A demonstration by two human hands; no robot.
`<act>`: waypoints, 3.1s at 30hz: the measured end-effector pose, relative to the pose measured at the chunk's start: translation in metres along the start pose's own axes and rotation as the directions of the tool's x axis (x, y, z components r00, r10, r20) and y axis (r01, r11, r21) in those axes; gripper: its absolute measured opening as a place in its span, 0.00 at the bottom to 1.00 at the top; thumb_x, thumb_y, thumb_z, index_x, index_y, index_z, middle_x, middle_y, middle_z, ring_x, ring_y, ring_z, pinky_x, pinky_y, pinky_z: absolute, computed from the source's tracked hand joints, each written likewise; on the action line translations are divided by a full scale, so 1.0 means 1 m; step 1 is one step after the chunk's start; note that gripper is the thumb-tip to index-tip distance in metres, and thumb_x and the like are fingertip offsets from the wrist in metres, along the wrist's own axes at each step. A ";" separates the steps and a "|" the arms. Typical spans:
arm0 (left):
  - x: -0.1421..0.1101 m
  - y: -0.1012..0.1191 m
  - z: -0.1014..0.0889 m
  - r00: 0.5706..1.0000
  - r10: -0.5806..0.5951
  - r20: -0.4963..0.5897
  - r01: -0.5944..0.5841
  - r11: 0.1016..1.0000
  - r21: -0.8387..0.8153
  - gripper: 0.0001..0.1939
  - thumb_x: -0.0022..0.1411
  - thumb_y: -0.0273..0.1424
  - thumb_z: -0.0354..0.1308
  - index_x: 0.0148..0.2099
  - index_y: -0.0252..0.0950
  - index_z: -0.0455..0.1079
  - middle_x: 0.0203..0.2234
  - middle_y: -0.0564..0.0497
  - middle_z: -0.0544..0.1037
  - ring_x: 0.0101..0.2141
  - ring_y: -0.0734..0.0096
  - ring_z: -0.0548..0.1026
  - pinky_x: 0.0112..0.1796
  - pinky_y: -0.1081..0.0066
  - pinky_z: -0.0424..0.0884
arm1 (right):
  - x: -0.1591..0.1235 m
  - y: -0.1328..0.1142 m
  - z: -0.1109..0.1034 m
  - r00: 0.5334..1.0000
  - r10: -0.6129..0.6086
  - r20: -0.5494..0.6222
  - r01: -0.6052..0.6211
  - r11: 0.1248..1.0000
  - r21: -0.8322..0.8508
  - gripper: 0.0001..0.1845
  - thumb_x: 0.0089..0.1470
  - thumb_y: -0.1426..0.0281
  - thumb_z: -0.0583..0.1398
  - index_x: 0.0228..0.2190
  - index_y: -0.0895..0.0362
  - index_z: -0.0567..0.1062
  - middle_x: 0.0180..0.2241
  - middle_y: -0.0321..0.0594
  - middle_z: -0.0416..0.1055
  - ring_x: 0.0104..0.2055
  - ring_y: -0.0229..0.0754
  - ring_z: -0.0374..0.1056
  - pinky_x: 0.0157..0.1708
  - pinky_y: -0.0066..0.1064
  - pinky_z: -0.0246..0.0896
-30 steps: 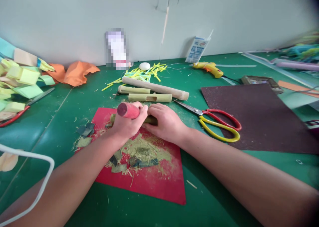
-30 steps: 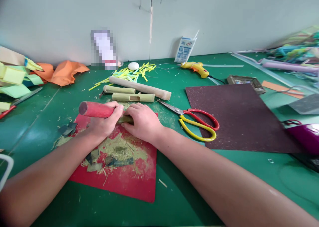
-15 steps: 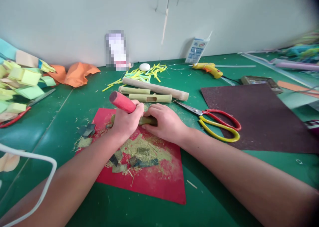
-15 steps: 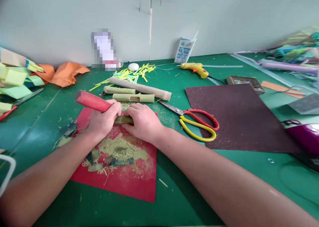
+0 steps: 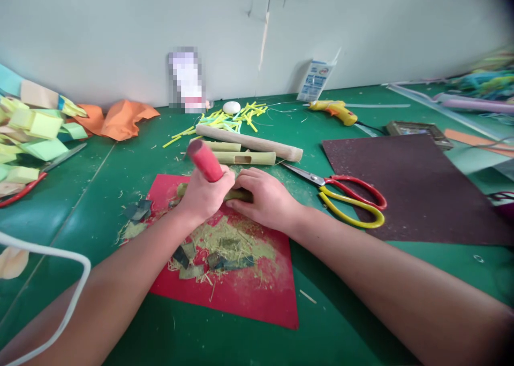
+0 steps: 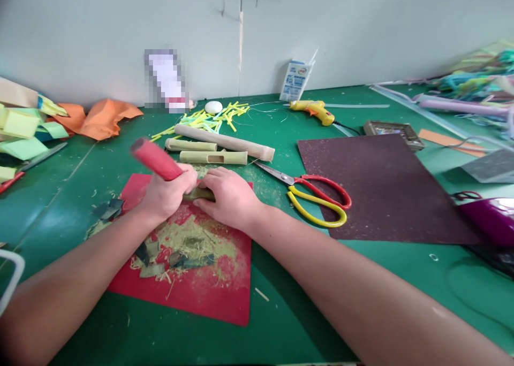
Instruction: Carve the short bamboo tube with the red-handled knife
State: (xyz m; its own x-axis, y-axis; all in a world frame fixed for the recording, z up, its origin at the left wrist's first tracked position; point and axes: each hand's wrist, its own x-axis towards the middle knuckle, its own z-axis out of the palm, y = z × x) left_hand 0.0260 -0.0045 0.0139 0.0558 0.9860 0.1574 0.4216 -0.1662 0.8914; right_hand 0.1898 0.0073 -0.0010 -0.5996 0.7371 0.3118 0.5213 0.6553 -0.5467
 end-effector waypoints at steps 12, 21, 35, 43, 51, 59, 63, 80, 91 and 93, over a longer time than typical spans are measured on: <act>0.001 -0.004 0.002 0.994 0.054 -0.091 -0.049 0.997 0.055 0.15 0.58 0.33 0.52 0.20 0.38 0.58 0.17 0.56 0.62 0.24 0.73 0.62 0.30 0.69 0.61 | -0.001 -0.001 0.001 1.000 0.014 -0.007 -0.014 0.999 -0.040 0.08 0.49 0.70 0.66 0.32 0.57 0.74 0.32 0.40 0.71 0.36 0.42 0.63 0.37 0.34 0.56; 0.003 0.004 0.000 0.999 0.025 -0.024 -0.021 0.985 0.173 0.13 0.53 0.32 0.51 0.19 0.38 0.56 0.17 0.56 0.62 0.24 0.73 0.62 0.29 0.70 0.60 | -0.001 -0.002 0.003 0.999 0.036 -0.015 -0.035 0.998 0.047 0.10 0.49 0.69 0.67 0.27 0.56 0.70 0.30 0.38 0.68 0.35 0.41 0.61 0.36 0.32 0.55; 0.003 -0.001 0.004 0.995 0.003 -0.104 -0.011 0.997 -0.075 0.13 0.52 0.31 0.52 0.19 0.38 0.56 0.16 0.57 0.59 0.22 0.76 0.58 0.26 0.71 0.57 | 0.000 -0.003 0.004 0.996 0.089 -0.017 -0.088 0.996 0.026 0.08 0.48 0.71 0.67 0.33 0.58 0.76 0.32 0.40 0.70 0.36 0.43 0.64 0.38 0.34 0.57; 0.003 0.002 0.000 0.999 0.032 -0.013 -0.030 0.993 0.112 0.14 0.55 0.33 0.51 0.19 0.38 0.56 0.17 0.56 0.60 0.24 0.74 0.60 0.29 0.69 0.57 | 0.000 -0.003 0.002 0.994 0.107 -0.008 -0.106 0.991 0.086 0.07 0.49 0.70 0.67 0.29 0.58 0.74 0.31 0.38 0.69 0.35 0.41 0.63 0.37 0.33 0.57; 0.006 -0.001 -0.006 0.998 -0.028 0.056 0.040 0.974 -0.225 0.14 0.48 0.29 0.50 0.16 0.38 0.50 0.13 0.57 0.52 0.19 0.78 0.53 0.23 0.71 0.51 | -0.001 -0.004 0.006 0.988 0.152 -0.024 -0.148 0.981 0.123 0.07 0.49 0.69 0.68 0.32 0.57 0.78 0.31 0.38 0.70 0.35 0.40 0.64 0.37 0.33 0.58; 0.005 -0.001 0.002 0.994 -0.017 -0.104 0.006 0.995 -0.102 0.13 0.53 0.30 0.53 0.19 0.37 0.57 0.16 0.57 0.60 0.22 0.77 0.59 0.25 0.71 0.56 | 0.000 -0.004 0.004 0.990 0.133 -0.042 -0.129 0.989 0.072 0.06 0.49 0.70 0.67 0.31 0.58 0.77 0.31 0.39 0.69 0.35 0.41 0.63 0.36 0.33 0.57; 0.005 -0.005 0.001 0.996 -0.014 -0.085 0.009 0.998 -0.057 0.14 0.55 0.31 0.54 0.20 0.37 0.57 0.17 0.57 0.59 0.22 0.76 0.59 0.26 0.71 0.56 | 0.000 -0.004 0.004 0.992 0.122 -0.042 -0.119 0.991 0.060 0.06 0.49 0.69 0.66 0.31 0.58 0.77 0.30 0.38 0.69 0.34 0.41 0.62 0.36 0.33 0.56; 0.005 -0.003 -0.001 1.000 -0.017 -0.019 0.017 0.999 0.041 0.15 0.57 0.33 0.54 0.21 0.37 0.57 0.17 0.57 0.59 0.22 0.75 0.59 0.27 0.70 0.56 | -0.002 -0.004 0.004 0.992 0.121 -0.045 -0.118 0.991 0.067 0.06 0.49 0.70 0.66 0.30 0.57 0.74 0.31 0.38 0.68 0.35 0.41 0.62 0.37 0.33 0.56; 0.006 -0.002 -0.010 0.987 -0.030 0.161 0.035 0.999 -0.029 0.14 0.52 0.30 0.52 0.18 0.38 0.52 0.15 0.57 0.57 0.21 0.75 0.56 0.25 0.69 0.53 | -0.001 -0.008 0.004 0.997 0.080 -0.010 -0.079 0.994 0.079 0.07 0.49 0.70 0.67 0.28 0.57 0.73 0.29 0.37 0.68 0.34 0.40 0.62 0.37 0.32 0.56; 0.004 -0.003 -0.011 0.981 -0.010 0.194 0.042 0.986 -0.160 0.15 0.50 0.29 0.51 0.17 0.38 0.50 0.14 0.57 0.55 0.20 0.76 0.54 0.25 0.69 0.52 | 0.000 -0.006 0.004 0.995 0.100 -0.017 -0.098 0.993 0.068 0.06 0.49 0.70 0.67 0.30 0.57 0.75 0.30 0.37 0.69 0.35 0.40 0.62 0.37 0.33 0.56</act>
State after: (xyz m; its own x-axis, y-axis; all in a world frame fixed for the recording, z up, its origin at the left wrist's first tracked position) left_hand 0.0150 0.0001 0.0171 0.2258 0.9721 0.0632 0.2738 -0.1256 0.9536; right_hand 0.1840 0.0027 -0.0003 -0.5343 0.8014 0.2688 0.5350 0.5668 -0.6265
